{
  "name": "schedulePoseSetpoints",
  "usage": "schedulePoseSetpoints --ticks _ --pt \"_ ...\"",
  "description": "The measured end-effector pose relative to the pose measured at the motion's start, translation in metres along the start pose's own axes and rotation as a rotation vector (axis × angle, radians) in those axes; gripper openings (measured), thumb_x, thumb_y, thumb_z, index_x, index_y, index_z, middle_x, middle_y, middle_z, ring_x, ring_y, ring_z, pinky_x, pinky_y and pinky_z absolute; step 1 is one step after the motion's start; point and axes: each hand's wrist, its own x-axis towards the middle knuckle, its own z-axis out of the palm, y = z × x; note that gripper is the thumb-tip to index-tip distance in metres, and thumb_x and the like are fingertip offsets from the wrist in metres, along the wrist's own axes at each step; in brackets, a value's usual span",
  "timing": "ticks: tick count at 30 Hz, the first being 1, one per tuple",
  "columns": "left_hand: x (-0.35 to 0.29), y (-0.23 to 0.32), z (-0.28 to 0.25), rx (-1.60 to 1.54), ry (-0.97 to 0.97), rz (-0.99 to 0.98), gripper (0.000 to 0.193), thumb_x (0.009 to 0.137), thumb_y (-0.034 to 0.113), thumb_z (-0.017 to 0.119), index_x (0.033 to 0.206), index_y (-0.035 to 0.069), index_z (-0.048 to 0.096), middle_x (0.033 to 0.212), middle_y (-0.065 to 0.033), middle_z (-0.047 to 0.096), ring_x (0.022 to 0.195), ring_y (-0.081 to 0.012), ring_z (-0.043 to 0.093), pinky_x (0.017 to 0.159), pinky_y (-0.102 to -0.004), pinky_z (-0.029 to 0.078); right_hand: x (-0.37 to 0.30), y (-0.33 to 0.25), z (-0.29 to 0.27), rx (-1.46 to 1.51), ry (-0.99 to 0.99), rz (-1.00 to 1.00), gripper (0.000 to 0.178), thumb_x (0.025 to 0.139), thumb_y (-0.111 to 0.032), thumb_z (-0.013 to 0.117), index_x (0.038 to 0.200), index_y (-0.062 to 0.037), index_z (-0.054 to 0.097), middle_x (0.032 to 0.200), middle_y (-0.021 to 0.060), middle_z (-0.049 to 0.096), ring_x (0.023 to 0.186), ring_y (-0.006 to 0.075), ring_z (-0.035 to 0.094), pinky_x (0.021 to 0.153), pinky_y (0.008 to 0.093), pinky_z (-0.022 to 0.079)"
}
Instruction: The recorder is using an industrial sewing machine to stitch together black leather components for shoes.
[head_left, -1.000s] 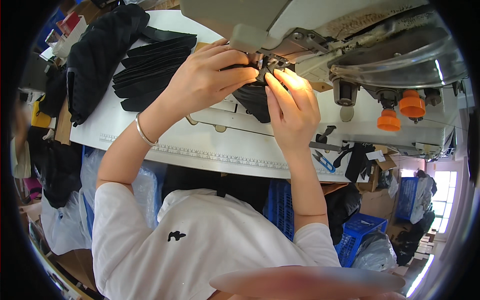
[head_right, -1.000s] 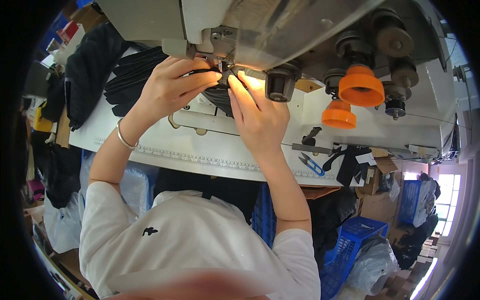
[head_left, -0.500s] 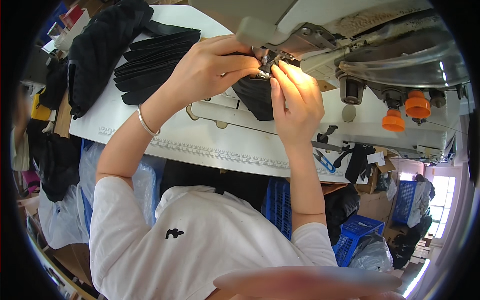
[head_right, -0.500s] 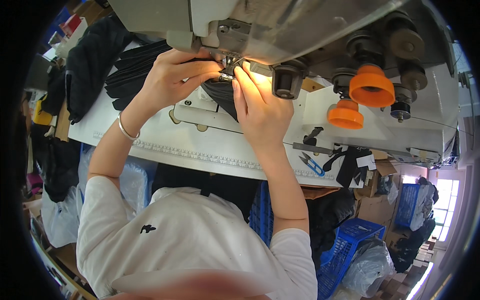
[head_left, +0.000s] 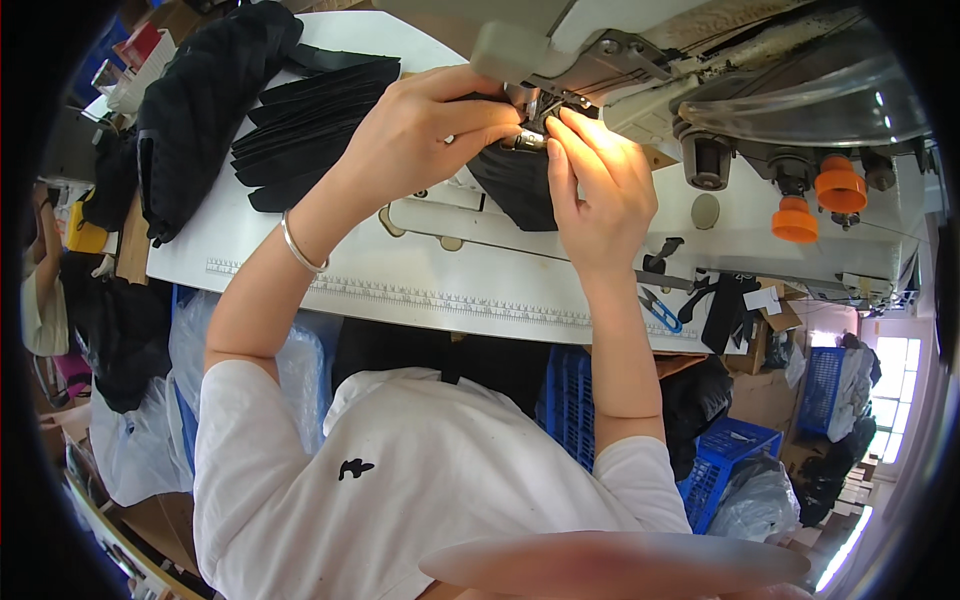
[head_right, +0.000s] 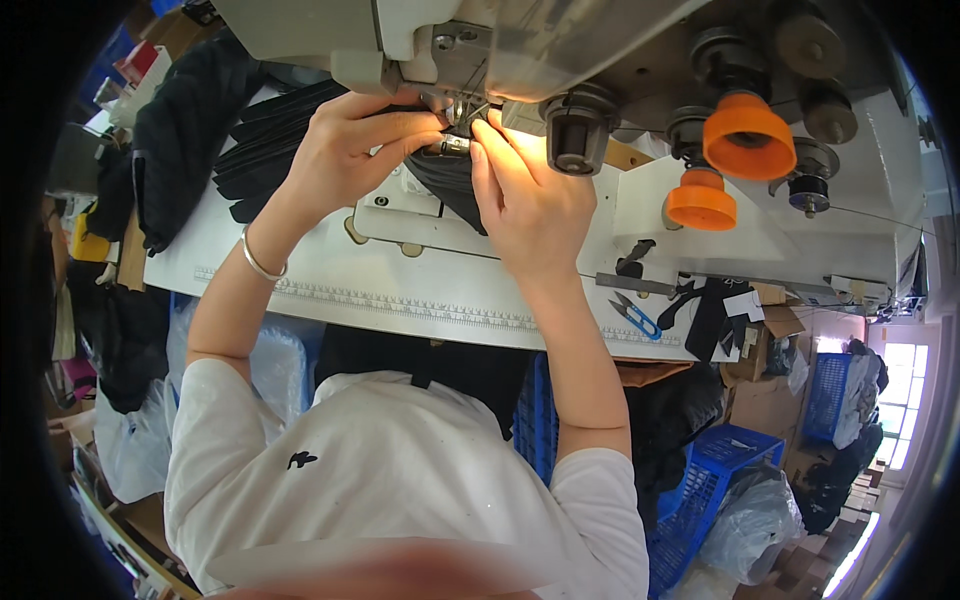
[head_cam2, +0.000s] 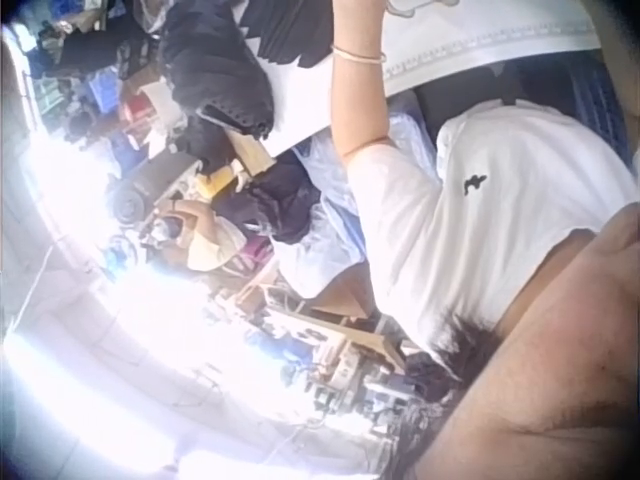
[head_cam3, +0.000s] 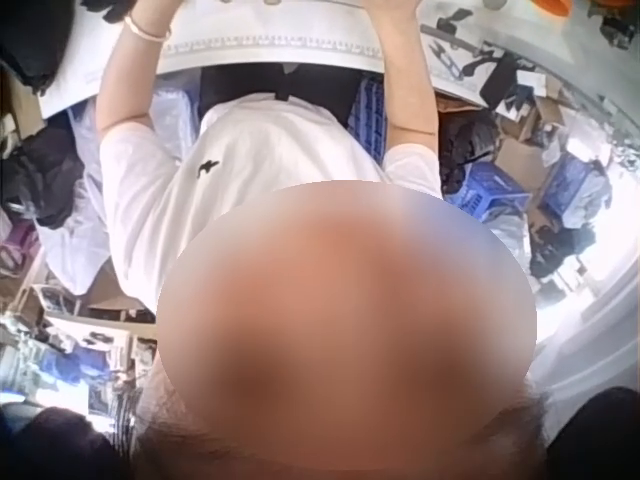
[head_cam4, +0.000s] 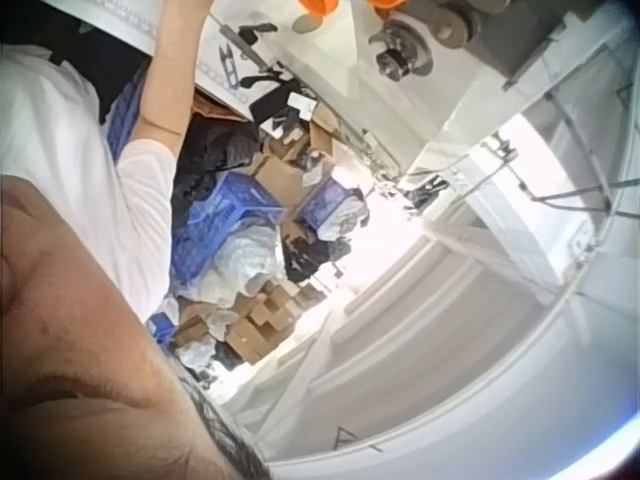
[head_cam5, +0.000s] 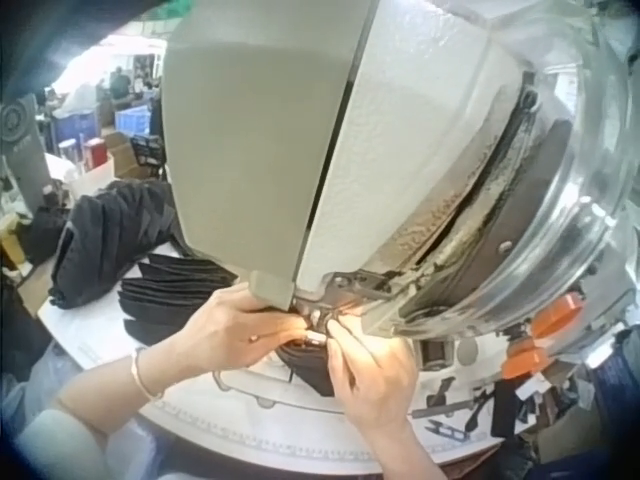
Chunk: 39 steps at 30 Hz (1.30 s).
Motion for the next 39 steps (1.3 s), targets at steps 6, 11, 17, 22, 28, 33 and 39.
schedulePoseSetpoints --ticks 6,11,17,22,28,33,39 --pt "0.001 0.003 0.0 0.046 0.026 0.04 0.011 0.08 0.013 0.081 0.09 0.01 0.078 0.093 -0.0032 0.07 0.074 -0.0224 0.068 0.065 -0.033 0.055 0.001 0.003 0.0 0.0 -0.017 0.005 0.018 0.09 -0.012 0.076 0.107 -0.01 0.08 0.112 0.0027 0.078 0.096 0.0211 0.07 0.087 0.0326 0.054" --pt "-0.004 0.007 0.003 0.161 0.049 0.029 0.011 0.078 0.014 0.082 0.09 0.014 0.079 0.093 -0.0007 0.07 0.073 -0.0234 0.067 0.064 -0.0323 0.055 0.001 0.008 0.002 0.043 -0.065 0.063 0.019 0.093 -0.014 0.074 0.11 -0.0112 0.08 0.115 0.0026 0.078 0.099 0.021 0.069 0.091 0.0325 0.052" --pt "0.0 -0.002 -0.029 -0.351 -0.091 -0.408 0.013 0.093 0.004 0.072 0.103 0.003 0.079 0.107 -0.0054 0.076 0.082 -0.0118 0.072 0.073 -0.026 0.058 -0.017 0.009 0.006 0.048 0.044 0.05 0.022 0.093 -0.017 0.073 0.114 -0.0135 0.079 0.113 0.0028 0.075 0.099 0.0231 0.065 0.092 0.0365 0.047" --pt "0.002 -0.045 -0.033 -0.033 -0.368 -0.163 0.052 0.082 -0.007 0.065 0.134 0.004 0.065 0.128 -0.0158 0.067 0.115 -0.0349 0.065 0.099 -0.0379 0.053 -0.019 -0.036 0.024 0.077 0.134 0.076 0.039 0.085 -0.028 0.082 0.121 -0.0179 0.071 0.101 -0.0027 0.062 0.101 0.0235 0.055 0.095 0.0404 0.038" --pt "0.001 -0.034 -0.021 0.141 -0.224 0.223 0.046 0.076 0.008 0.068 0.122 0.007 0.07 0.122 -0.0082 0.07 0.117 -0.0307 0.064 0.101 -0.0424 0.051 -0.021 -0.037 0.018 0.007 0.045 0.118 0.033 0.088 -0.021 0.079 0.121 -0.0179 0.075 0.095 -0.0042 0.064 0.089 0.0185 0.054 0.09 0.0357 0.035" --pt "-0.001 -0.007 -0.017 0.148 -0.162 0.291 0.038 0.077 0.005 0.067 0.115 -0.001 0.069 0.118 -0.0115 0.069 0.11 -0.0303 0.068 0.094 -0.0427 0.056 -0.016 -0.022 -0.001 0.061 -0.036 0.155 0.025 0.089 -0.016 0.077 0.115 -0.0174 0.08 0.087 -0.0046 0.065 0.087 0.017 0.055 0.094 0.0351 0.037" --pt "-0.005 0.004 -0.007 0.234 -0.109 0.272 0.031 0.076 0.005 0.069 0.106 -0.003 0.07 0.109 -0.0124 0.066 0.107 -0.0302 0.069 0.081 -0.0376 0.061 -0.007 -0.013 -0.013 0.181 -0.128 0.21 0.021 0.089 -0.015 0.078 0.109 -0.0161 0.082 0.08 -0.003 0.063 0.087 0.0189 0.053 0.091 0.0328 0.039"
